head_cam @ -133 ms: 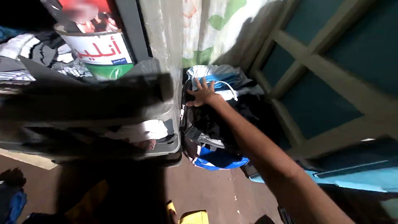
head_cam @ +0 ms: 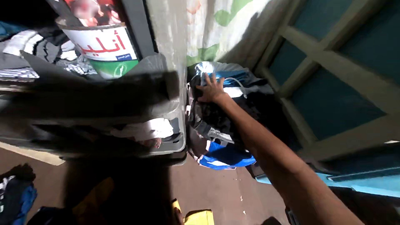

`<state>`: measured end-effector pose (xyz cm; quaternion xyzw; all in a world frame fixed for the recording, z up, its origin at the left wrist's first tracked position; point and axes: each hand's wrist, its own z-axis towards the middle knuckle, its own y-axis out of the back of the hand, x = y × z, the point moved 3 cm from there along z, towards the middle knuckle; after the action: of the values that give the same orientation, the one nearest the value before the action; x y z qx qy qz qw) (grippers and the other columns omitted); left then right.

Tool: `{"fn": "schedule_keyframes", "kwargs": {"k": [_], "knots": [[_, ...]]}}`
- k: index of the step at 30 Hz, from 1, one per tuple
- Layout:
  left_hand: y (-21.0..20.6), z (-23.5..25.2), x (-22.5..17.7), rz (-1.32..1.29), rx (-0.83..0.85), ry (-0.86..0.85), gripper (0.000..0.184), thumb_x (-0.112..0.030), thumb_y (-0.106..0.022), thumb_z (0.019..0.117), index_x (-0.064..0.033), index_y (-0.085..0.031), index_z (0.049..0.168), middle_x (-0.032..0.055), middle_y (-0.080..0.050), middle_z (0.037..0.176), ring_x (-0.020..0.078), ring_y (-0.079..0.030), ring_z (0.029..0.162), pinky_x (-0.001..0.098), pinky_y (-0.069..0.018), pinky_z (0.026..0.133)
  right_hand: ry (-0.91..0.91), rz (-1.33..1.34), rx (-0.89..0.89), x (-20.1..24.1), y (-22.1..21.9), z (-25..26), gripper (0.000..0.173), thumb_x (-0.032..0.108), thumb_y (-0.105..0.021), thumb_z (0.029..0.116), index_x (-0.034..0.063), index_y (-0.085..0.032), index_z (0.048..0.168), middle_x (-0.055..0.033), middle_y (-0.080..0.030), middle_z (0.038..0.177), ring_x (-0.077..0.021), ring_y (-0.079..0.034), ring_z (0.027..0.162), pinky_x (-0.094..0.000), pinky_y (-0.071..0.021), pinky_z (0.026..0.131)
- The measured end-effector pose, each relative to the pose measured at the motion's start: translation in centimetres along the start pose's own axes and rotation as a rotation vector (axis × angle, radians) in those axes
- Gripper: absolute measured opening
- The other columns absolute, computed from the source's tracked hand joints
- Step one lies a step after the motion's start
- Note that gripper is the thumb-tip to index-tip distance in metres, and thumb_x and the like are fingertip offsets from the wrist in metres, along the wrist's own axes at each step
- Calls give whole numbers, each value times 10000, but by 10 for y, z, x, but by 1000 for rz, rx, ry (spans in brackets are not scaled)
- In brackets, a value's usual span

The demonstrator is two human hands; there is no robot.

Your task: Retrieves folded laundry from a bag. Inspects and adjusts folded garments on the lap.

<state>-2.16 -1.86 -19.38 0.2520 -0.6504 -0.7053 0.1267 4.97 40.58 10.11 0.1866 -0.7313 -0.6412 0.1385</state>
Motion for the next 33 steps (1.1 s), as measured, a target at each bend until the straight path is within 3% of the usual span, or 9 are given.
{"fn": "schedule_keyframes", "kwargs": {"k": [2,4,10,13,16,19,22,27,33], "knots": [[-45,-7,11,24,-341,-61,586,-434,-267,1087,-62,-611,1381,200,-611,1388,371,-590,1282,524,-441,1090,-32,-48,-76,10,-13,11,670,444,-708,914,243,-506,1521,-253,-33,1692,-551,2,1523,-842,-73,1078],[-11,-6,-4,8,-124,-32,562,-370,-330,1081,-2,-540,1450,243,-533,1476,417,-533,1352,569,-430,1098,-31,-87,-67,20,-16,13,652,426,-693,928,228,-506,1521,-256,-20,1692,-557,6,1520,-839,-67,1080],[-14,-4,-6,-108,-90,33,529,-307,-421,1030,3,-547,1440,282,-521,1467,487,-475,1378,636,-358,1130,143,123,112,-1,9,-21,695,603,-575,973,241,-457,1553,-165,-63,1713,-465,46,1556,-760,42,1153],[-24,-4,-1,-159,-87,46,530,-321,-426,1019,-29,-548,1445,258,-536,1459,461,-480,1377,614,-356,1143,259,562,35,-22,39,-85,581,470,-563,1025,137,-525,1498,-181,-356,1622,-387,-256,1527,-628,-186,1219],[-8,-1,-1,-194,-86,22,481,-298,-484,1009,-23,-602,1385,251,-553,1444,445,-498,1366,603,-383,1127,262,734,-17,-39,58,-184,539,393,-572,1034,130,-510,1501,-121,-455,1569,-289,-429,1447,-528,-351,1180],[52,22,-29,-452,-40,-59,434,-277,-470,1052,23,-625,1325,246,-613,1363,369,-575,1300,505,-425,1120,219,699,-133,-69,45,-261,473,381,-584,1018,154,-595,1433,-56,-526,1518,-235,-487,1401,-506,-403,1148],[146,56,-94,-814,-242,-267,323,-72,-550,995,108,-648,1245,306,-662,1228,443,-659,1140,553,-515,999,35,734,-219,-81,-2,-310,294,225,-580,1030,20,-701,1203,-142,-703,1173,-227,-675,1048,-460,-531,942],[231,106,-167,-456,-11,-734,371,-183,-491,1048,-11,-637,1343,227,-579,1419,392,-598,1263,541,-470,1045,76,566,-88,-51,-57,-308,418,132,-550,1010,47,-588,1418,-208,-565,1438,-357,-642,1195,-540,-506,1009],[255,114,-189,-93,250,-706,450,-218,-543,1044,-11,-504,1441,269,-545,1421,452,-579,1253,593,-458,1018,-14,389,30,-21,-56,-273,439,160,-535,1027,45,-537,1451,-219,-490,1500,-442,-627,1172,-615,-495,965]]}}
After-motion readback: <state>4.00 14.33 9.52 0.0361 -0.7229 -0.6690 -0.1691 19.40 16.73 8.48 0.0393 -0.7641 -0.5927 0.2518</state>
